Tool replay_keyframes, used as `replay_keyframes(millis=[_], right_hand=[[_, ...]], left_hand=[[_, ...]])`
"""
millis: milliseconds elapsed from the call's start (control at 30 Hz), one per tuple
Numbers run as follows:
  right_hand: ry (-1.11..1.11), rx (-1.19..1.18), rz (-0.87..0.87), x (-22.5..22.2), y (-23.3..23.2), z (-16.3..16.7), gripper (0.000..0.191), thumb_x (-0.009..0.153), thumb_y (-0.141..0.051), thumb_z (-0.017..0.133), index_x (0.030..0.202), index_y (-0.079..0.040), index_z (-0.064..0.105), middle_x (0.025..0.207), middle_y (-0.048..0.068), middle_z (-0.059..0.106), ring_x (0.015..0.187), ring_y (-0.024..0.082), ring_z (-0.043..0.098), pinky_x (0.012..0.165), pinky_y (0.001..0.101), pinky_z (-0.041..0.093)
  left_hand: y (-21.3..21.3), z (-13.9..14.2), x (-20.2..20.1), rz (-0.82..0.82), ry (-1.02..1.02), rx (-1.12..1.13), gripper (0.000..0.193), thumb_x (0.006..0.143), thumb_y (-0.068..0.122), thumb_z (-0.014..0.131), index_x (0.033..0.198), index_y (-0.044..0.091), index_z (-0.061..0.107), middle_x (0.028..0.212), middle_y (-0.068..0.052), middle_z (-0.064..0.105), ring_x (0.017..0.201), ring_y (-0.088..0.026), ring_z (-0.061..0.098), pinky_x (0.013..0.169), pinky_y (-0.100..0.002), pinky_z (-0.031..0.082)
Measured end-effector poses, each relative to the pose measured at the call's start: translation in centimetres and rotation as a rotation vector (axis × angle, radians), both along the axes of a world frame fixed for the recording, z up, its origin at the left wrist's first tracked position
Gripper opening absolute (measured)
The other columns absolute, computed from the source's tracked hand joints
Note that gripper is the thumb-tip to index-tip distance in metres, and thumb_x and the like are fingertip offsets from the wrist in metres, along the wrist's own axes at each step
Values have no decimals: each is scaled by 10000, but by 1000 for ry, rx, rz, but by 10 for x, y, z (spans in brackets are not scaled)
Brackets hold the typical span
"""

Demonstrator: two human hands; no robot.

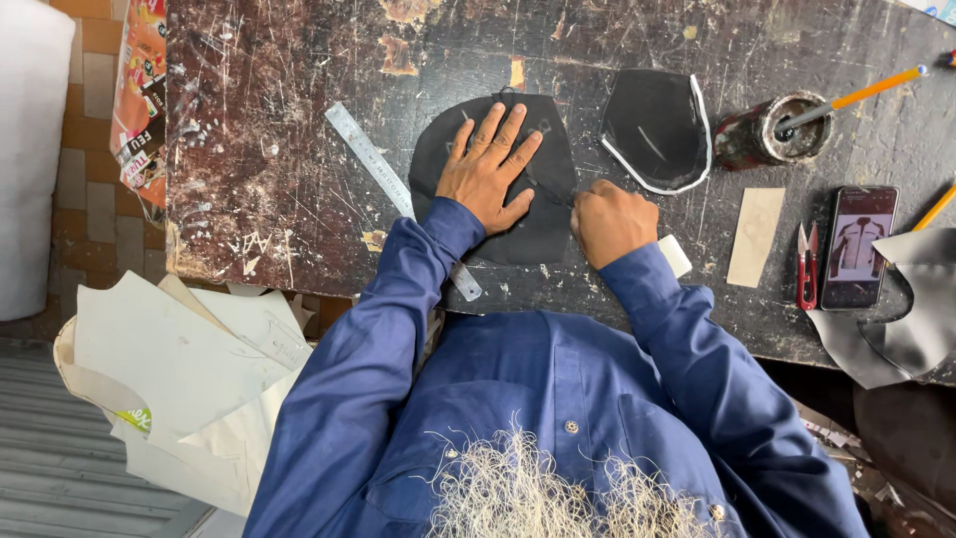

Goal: The person aligns and marks black leather pieces on a worn workbench, chalk-marks one piece, applies a white strip along the edge of a cut piece, folds and presses the material, and finally writes on a paper pattern with a pencil. A phone displaying a garment image and scissors sit on the bench.

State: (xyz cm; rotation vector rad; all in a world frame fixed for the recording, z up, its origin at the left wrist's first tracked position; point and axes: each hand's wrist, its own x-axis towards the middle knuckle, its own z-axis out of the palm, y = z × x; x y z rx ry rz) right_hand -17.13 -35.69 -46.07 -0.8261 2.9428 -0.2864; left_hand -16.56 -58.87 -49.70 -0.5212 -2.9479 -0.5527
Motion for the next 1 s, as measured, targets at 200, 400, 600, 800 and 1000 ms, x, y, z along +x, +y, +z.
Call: replay_keyframes(millis=[200,400,600,800,1000], right_hand=[[144,-98,65,-7,-1,3,146,830,-198,700,845,-54,691,882,120,661,768,330,699,631,460,548],[-62,-306,-6,-26,2,19,89,829,-132,684,836,-44,689,839,124,687,735,343,677,639,457,520],[-332,-544,8,-31,4,15,122,887,-56,661,994,1,677,789,128,671,681,233,676,661,337,533],[-387,-676,-23,-29,3,-1,149,896,-14,679,1039,10,714,874,103,725,771,155,681,713,276,557],[-337,-594,179,-33,5,3,283,884,32,677,1151,-21,754,944,123,708,757,189,686,690,303,552]], left_hand=[[2,4,-1,13,-49,16,839,856,578,731,1555,202,460,1689,-115,195,1558,-353,165,1240,-609,158],[12,12,0,79,-142,-76,948,754,609,776,1533,175,454,1661,-150,179,1539,-373,141,1216,-642,110],[25,3,10,55,-71,53,897,784,413,760,1598,235,427,1707,-164,153,1580,-381,147,1262,-573,210],[20,-7,15,32,13,98,804,860,478,756,1579,342,425,1699,-123,147,1567,-368,155,1246,-587,219],[22,-9,14,34,27,104,784,889,537,748,1577,330,436,1696,-124,154,1564,-368,154,1244,-589,224]])
